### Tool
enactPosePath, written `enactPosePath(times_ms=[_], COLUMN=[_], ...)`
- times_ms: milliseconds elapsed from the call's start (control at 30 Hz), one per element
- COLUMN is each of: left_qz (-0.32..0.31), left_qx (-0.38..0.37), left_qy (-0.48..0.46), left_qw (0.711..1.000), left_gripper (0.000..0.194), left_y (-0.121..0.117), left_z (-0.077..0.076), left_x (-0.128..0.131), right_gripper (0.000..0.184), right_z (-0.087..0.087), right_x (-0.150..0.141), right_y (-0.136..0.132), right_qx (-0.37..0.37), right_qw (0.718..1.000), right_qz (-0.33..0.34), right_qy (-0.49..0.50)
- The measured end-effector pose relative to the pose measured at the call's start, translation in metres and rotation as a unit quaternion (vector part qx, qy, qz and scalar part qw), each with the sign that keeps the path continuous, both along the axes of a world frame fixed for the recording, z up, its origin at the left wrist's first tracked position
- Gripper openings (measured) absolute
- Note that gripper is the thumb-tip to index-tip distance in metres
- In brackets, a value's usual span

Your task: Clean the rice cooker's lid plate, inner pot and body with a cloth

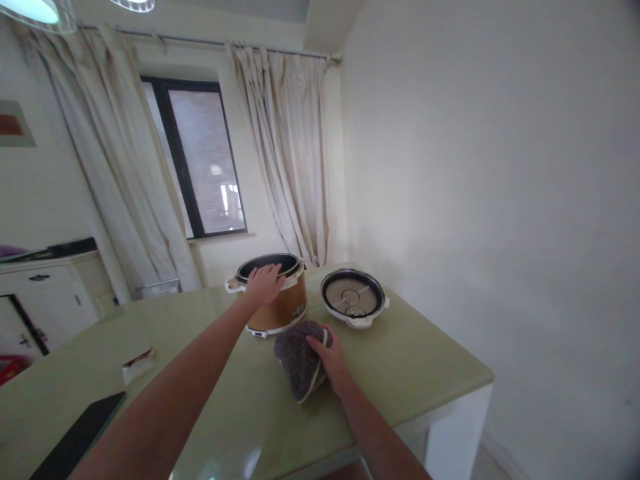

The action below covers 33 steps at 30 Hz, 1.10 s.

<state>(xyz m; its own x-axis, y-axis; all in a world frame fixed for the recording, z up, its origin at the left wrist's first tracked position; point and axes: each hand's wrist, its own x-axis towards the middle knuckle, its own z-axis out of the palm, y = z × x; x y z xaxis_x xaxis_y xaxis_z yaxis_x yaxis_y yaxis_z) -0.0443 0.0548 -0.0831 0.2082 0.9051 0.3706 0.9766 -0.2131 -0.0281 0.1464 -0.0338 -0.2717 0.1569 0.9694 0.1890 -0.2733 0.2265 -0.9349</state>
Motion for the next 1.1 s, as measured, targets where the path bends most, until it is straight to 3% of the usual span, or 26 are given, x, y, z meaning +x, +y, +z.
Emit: enactPosePath(times_ms=[167,333,400,533,667,800,867,933,1000,1100], left_qz=[0.015,0.028,0.031,0.026,0.021,0.016,-0.014,-0.075,-0.114,-0.156], left_qx=[-0.073,-0.093,-0.082,-0.040,0.071,0.216,0.241,0.241,0.239,0.259], left_qy=[0.043,0.042,0.032,0.022,-0.029,-0.131,-0.181,-0.209,-0.222,-0.209], left_qw=[0.996,0.994,0.996,0.999,0.997,0.968,0.953,0.945,0.939,0.930], left_gripper=[0.041,0.045,0.048,0.036,0.031,0.036,0.038,0.038,0.040,0.038], left_y=[0.013,0.023,0.027,0.031,0.019,-0.019,-0.050,-0.087,-0.125,-0.175], left_z=[0.004,0.023,0.032,0.046,0.069,0.103,0.116,0.120,0.111,0.075], left_x=[-0.026,-0.035,-0.038,-0.043,-0.034,-0.022,-0.021,-0.022,-0.025,-0.025], right_gripper=[0.061,0.062,0.063,0.062,0.060,0.058,0.058,0.059,0.060,0.060], right_z=[-0.004,-0.006,-0.006,-0.004,-0.004,-0.001,0.002,0.006,0.010,0.012], right_x=[0.000,0.000,-0.001,-0.002,-0.001,0.002,0.003,0.005,0.007,0.009], right_y=[0.001,0.003,0.003,0.002,0.003,0.004,0.004,0.002,0.000,-0.003], right_qx=[0.000,-0.010,-0.016,-0.013,-0.017,-0.021,-0.028,-0.035,-0.034,-0.023], right_qw=[1.000,1.000,0.999,0.999,0.999,0.998,0.996,0.994,0.992,0.990], right_qz=[-0.008,-0.024,-0.033,-0.033,-0.040,-0.055,-0.071,-0.093,-0.111,-0.137], right_qy=[0.000,0.002,0.007,0.013,0.017,0.029,0.034,0.040,0.039,0.027])
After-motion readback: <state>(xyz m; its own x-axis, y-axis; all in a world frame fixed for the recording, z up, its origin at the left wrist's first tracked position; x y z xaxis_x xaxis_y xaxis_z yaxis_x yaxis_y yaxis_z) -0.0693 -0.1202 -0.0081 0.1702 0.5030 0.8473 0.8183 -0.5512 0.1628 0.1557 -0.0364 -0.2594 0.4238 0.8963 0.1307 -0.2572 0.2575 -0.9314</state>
